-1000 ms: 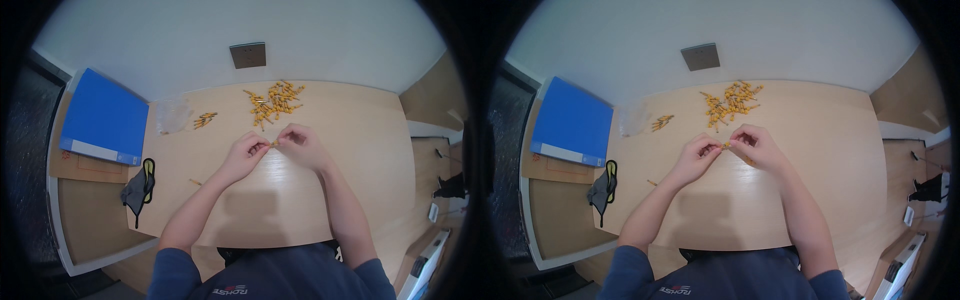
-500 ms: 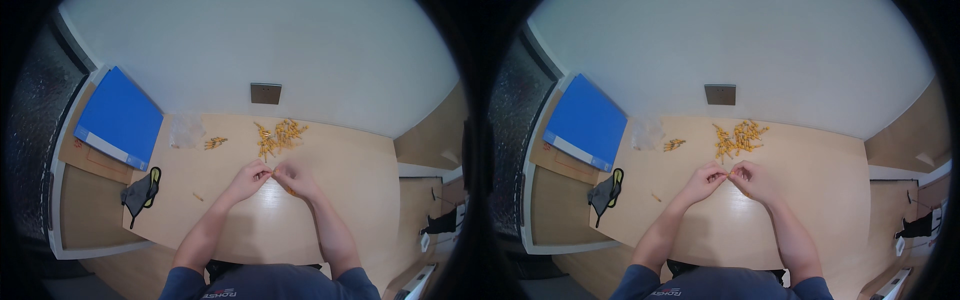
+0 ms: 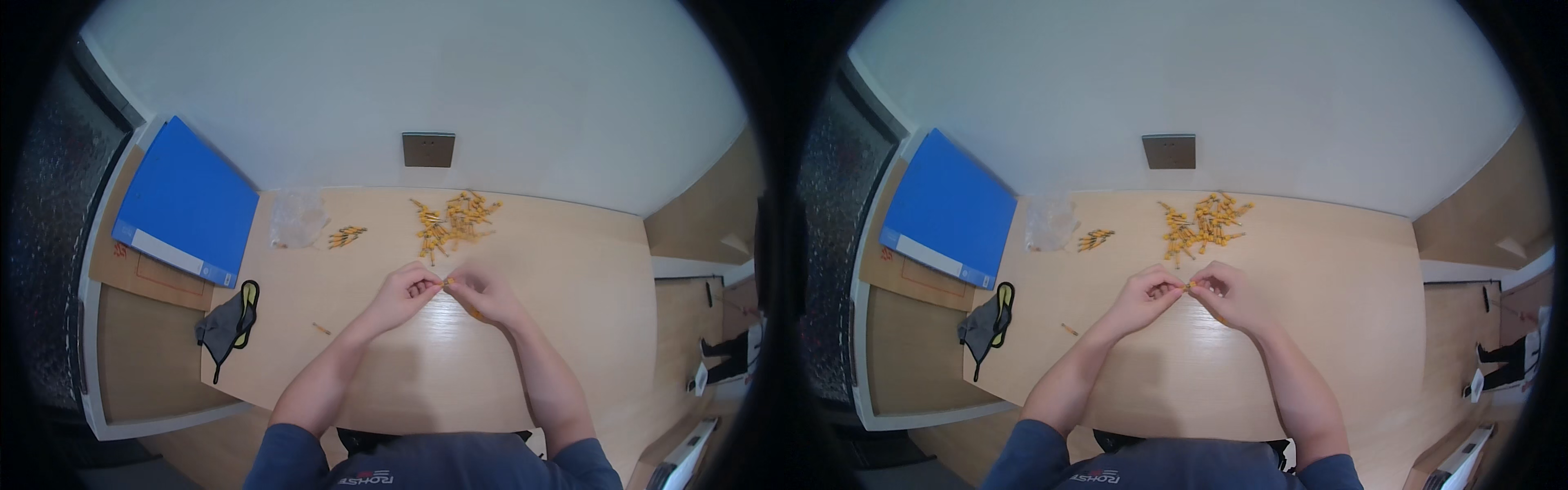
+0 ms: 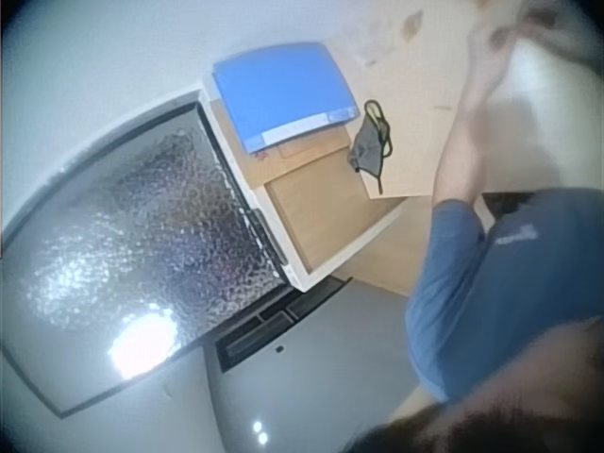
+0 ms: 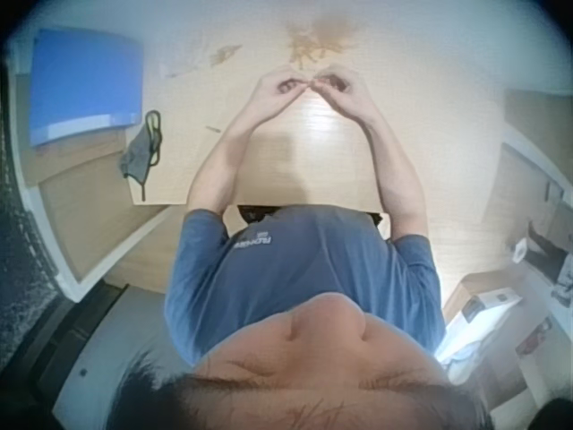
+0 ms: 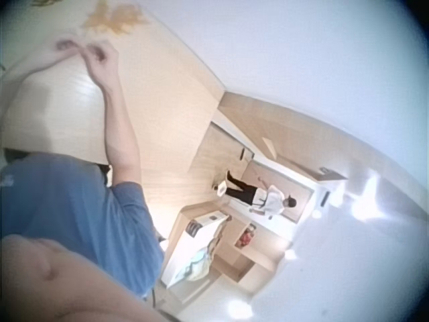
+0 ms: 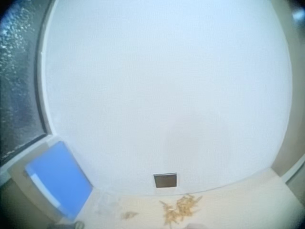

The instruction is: The person picks up small yellow plastic collars by hand and slides them onto metal pins one by one on a desk.

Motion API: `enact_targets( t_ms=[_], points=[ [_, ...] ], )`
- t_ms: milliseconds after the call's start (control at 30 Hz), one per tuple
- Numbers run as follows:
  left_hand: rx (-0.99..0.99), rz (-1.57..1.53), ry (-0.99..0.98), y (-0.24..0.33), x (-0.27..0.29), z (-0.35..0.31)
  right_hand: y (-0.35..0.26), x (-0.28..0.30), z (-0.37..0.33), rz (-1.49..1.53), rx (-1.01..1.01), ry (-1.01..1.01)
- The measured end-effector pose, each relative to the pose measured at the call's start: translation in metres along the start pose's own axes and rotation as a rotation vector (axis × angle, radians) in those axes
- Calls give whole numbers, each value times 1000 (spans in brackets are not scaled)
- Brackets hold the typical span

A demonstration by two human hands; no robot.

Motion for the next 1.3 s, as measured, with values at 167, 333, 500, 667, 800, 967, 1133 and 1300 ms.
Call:
enact_targets(
  t_ms=[167,333,500,667,800,967,1133,1300],
  points=[
    [-21,38,-29,-5,-4,0,20,4,-4,-11,-282,-69],
    [-20,3,-22,-4,-4,0,-8,-6,2,-100,151,5],
    [-35,5,-27,-1,-4,-2,11,2,2,-92,-109,-119],
    [-30,-23,-11,-1,-3,0,5,-3,0,-84,-73,-72],
    [-49,10,-3,-2,0,0,6,-4,0,-76,-43,-90],
    [-77,56,4,-5,-1,-3,19,-2,2,-231,-55,-138],
    [-45,37,0,-3,-1,-4,7,-2,0,-161,-76,-1],
    [40,30,95,1,7,-9,20,2,14,-99,-237,-24]
  ],
)
Point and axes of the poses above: each hand's wrist, its own z-axis towards the middle knuckle, its own x-axis out of the back of the hand, y = z × x, the point moved 6 cm from there along z, towards the middle knuckle, and after that the axes turned 4 degrees about z, right-handed, at the moved point
